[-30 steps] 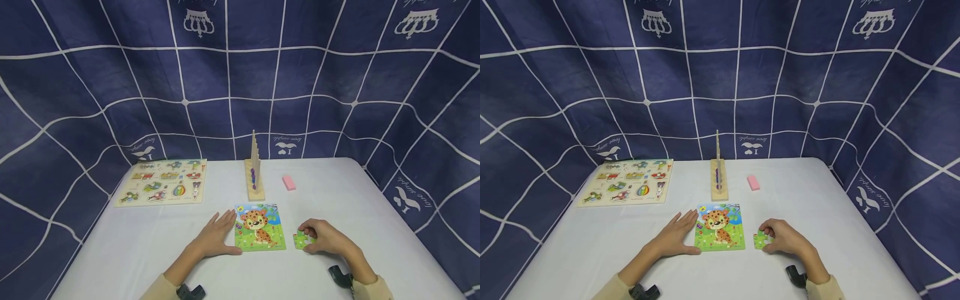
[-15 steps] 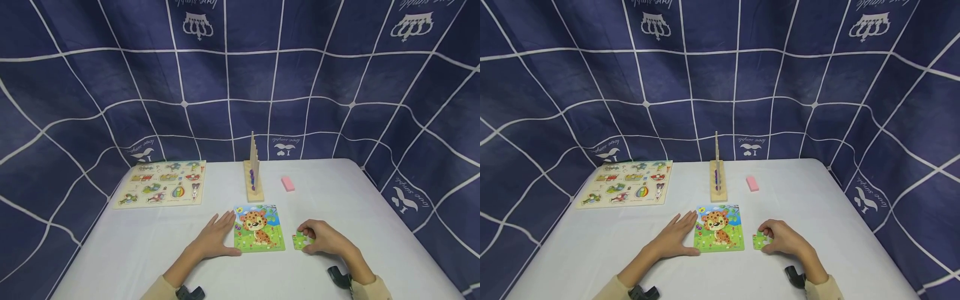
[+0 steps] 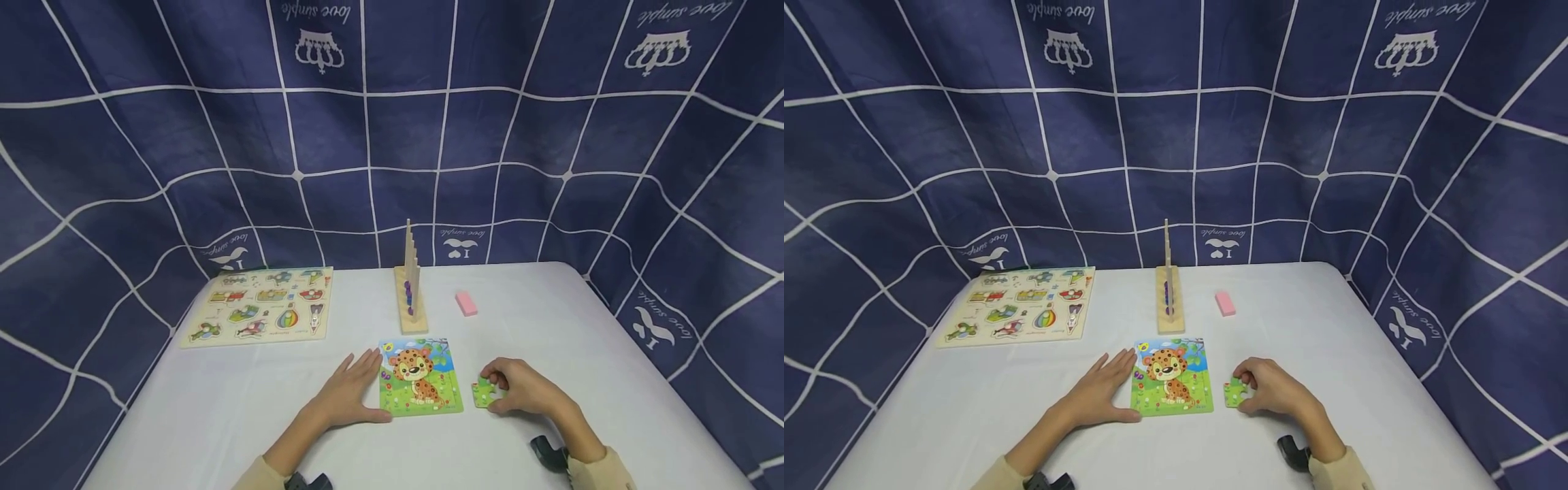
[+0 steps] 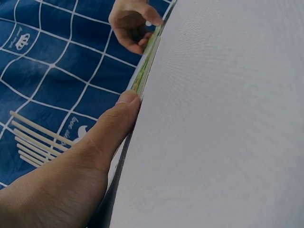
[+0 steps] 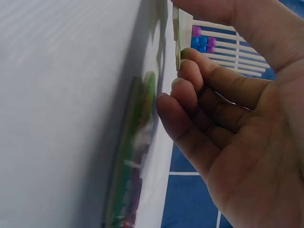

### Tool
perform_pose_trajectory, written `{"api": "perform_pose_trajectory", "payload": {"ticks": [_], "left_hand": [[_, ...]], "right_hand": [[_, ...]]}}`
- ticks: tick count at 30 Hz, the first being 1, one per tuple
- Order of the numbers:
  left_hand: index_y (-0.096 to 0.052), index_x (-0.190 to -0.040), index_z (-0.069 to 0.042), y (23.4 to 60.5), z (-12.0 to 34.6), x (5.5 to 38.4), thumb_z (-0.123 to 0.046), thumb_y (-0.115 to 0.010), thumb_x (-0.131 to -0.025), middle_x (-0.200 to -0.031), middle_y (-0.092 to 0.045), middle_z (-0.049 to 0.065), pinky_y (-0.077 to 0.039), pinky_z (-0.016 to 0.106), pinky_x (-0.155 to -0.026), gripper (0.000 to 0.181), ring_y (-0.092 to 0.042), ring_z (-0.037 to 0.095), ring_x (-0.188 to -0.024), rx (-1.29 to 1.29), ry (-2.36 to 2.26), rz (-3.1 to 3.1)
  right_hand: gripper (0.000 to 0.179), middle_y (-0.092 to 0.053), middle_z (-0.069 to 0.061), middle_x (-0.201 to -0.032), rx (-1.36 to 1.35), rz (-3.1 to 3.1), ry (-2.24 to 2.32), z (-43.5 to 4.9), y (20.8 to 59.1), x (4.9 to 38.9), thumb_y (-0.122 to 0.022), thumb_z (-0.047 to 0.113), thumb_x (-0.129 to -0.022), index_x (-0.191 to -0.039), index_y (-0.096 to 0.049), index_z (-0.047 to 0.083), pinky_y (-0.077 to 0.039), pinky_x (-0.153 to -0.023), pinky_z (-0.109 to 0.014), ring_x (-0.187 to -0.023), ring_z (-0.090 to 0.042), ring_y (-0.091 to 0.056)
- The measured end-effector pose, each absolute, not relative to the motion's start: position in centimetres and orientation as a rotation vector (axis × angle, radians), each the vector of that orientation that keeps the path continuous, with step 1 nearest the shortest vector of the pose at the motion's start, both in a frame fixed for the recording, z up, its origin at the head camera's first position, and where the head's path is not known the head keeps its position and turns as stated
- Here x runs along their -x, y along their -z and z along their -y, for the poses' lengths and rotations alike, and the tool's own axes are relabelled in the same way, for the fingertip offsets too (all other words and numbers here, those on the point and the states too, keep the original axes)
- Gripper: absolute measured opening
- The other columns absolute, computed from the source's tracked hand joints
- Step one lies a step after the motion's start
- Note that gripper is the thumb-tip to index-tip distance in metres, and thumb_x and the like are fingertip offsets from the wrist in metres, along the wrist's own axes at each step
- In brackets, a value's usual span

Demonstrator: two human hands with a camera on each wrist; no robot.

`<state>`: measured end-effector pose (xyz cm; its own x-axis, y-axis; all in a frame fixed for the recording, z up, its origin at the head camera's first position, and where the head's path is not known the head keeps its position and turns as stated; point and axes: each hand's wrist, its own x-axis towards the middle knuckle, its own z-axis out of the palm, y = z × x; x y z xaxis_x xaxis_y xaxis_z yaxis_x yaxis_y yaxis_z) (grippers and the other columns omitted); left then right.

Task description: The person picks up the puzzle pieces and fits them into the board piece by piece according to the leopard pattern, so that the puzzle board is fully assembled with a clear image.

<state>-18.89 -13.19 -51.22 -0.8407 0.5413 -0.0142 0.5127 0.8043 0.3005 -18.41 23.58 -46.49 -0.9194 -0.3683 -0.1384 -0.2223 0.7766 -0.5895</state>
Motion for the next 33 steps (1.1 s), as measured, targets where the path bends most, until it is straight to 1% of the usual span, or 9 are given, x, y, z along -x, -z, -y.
{"api": "perform_pose_trajectory", "payload": {"ticks": [6,19,27,33], "left_hand": [[-0.024,-0.155,-0.009,51.3,13.2,19.0,-0.087,-0.052,-0.070,-0.163,-0.020,0.006,-0.015,0.050,-0.124,0.119,-0.020,0.023,-0.152,-0.842,-0.447,-2.893],[-0.023,-0.155,-0.009,51.1,13.2,19.1,-0.087,-0.053,-0.070,-0.164,-0.018,0.005,-0.013,0.050,-0.124,0.120,-0.018,0.023,-0.152,-0.824,-0.460,-2.878],[-0.023,-0.155,-0.009,50.9,13.2,19.0,-0.086,-0.054,-0.070,-0.164,-0.019,0.005,-0.014,0.051,-0.124,0.119,-0.019,0.023,-0.152,-0.819,-0.471,-2.882],[-0.023,-0.155,-0.010,51.2,13.2,19.0,-0.087,-0.053,-0.069,-0.164,-0.018,0.005,-0.014,0.051,-0.124,0.120,-0.018,0.023,-0.152,-0.831,-0.468,-2.873]], "right_hand": [[0.050,-0.058,0.005,-0.083,0.480,-2.761,0.813,-23.3,46.1,18.8,-0.090,0.016,-0.059,-0.103,-0.067,0.010,-0.045,-0.062,-0.020,-0.076,-0.011,-0.050],[0.050,-0.056,0.004,-0.081,0.547,-2.808,0.790,-21.0,45.0,19.3,-0.088,0.016,-0.060,-0.105,-0.067,0.009,-0.042,-0.062,-0.020,-0.076,-0.011,-0.049],[0.048,-0.055,0.006,-0.082,0.682,-2.816,0.797,-18.7,44.6,19.7,-0.086,0.015,-0.061,-0.104,-0.066,0.008,-0.043,-0.063,-0.020,-0.075,-0.008,-0.048],[0.048,-0.054,0.006,-0.082,0.767,-2.810,0.774,-17.2,45.0,19.8,-0.086,0.016,-0.062,-0.105,-0.066,0.007,-0.041,-0.063,-0.020,-0.074,-0.008,-0.047]]}}
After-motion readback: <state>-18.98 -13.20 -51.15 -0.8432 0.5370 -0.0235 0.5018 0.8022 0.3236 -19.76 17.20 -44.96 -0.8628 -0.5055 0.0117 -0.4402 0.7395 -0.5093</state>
